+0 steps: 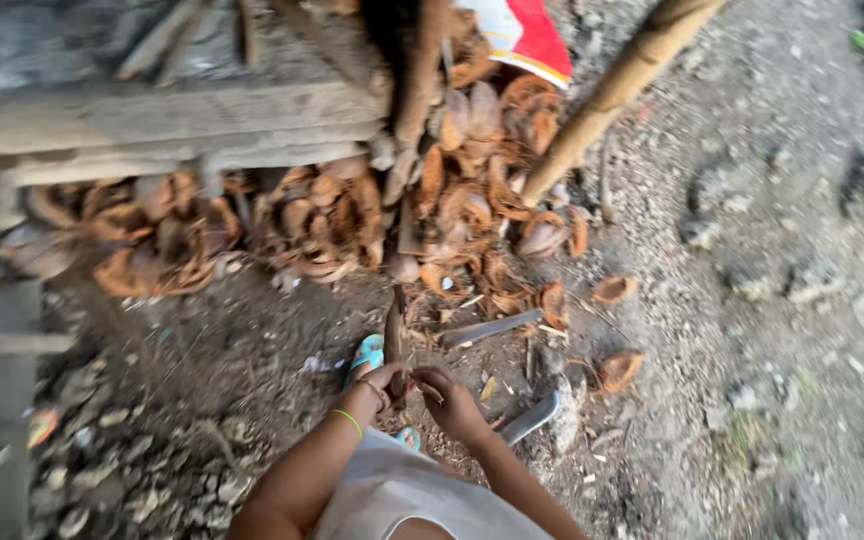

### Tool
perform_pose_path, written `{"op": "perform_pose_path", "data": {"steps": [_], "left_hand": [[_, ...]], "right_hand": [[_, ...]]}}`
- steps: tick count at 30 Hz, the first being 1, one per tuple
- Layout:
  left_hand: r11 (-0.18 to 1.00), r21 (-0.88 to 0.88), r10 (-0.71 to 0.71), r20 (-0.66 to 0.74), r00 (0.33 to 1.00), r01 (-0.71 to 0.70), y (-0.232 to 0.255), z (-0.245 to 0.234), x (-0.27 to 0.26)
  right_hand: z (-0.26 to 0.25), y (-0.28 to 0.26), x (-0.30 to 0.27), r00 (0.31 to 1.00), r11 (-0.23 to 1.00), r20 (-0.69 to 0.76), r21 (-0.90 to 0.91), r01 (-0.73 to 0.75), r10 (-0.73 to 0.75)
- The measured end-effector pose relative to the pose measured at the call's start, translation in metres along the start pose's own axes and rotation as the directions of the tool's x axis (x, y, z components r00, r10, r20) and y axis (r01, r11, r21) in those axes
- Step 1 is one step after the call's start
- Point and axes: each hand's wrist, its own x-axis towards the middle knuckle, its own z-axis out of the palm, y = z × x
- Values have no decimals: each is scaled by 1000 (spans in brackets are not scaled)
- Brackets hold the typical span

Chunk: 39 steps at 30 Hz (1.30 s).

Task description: The person pours an egg mixture from a bowl into a pan on a wood-fired stone stove, manages the fire by adjusting wood sticks, and uses a spatula to flip and cook the egg.

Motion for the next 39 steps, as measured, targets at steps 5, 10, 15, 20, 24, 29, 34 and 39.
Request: {"op": "perform_pose_path", "data": {"steps": [5, 10, 15, 20, 24, 29, 34, 39], "left_hand": [[967, -245, 75, 9, 997, -71, 6, -44, -56], [777, -195, 499, -388, 775, -598, -2, -98, -86], [192, 83, 773, -626, 98, -978, 33, -136, -135], [96, 126, 751, -660, -11, -987, 90, -153, -223], [-42, 333, 781, -577, -238, -942, 160, -191, -277], [-103, 489, 817, -454, -354, -866, 253, -271, -344], [7, 489, 811, -514, -281, -872, 298, -339, -408], [173, 451, 778, -608, -159, -876, 303, -385, -437]], "right_hand": [[6, -74, 35, 936, 980, 329, 188, 67, -127], [31, -103, 59, 764, 930, 555, 330, 160, -328], [99, -119, 82, 866, 936, 501, 298, -185, 12], [165, -137, 149, 857, 982, 509, 190, -18, -82], [219, -185, 214, 853, 946, 420, 43, 321, -308], [302, -263, 301, 862, 978, 466, 46, 202, -200], [363, -310, 376, 867, 952, 402, 39, 304, -293], [388, -325, 485, 939, 944, 256, -174, 280, -231]]}}
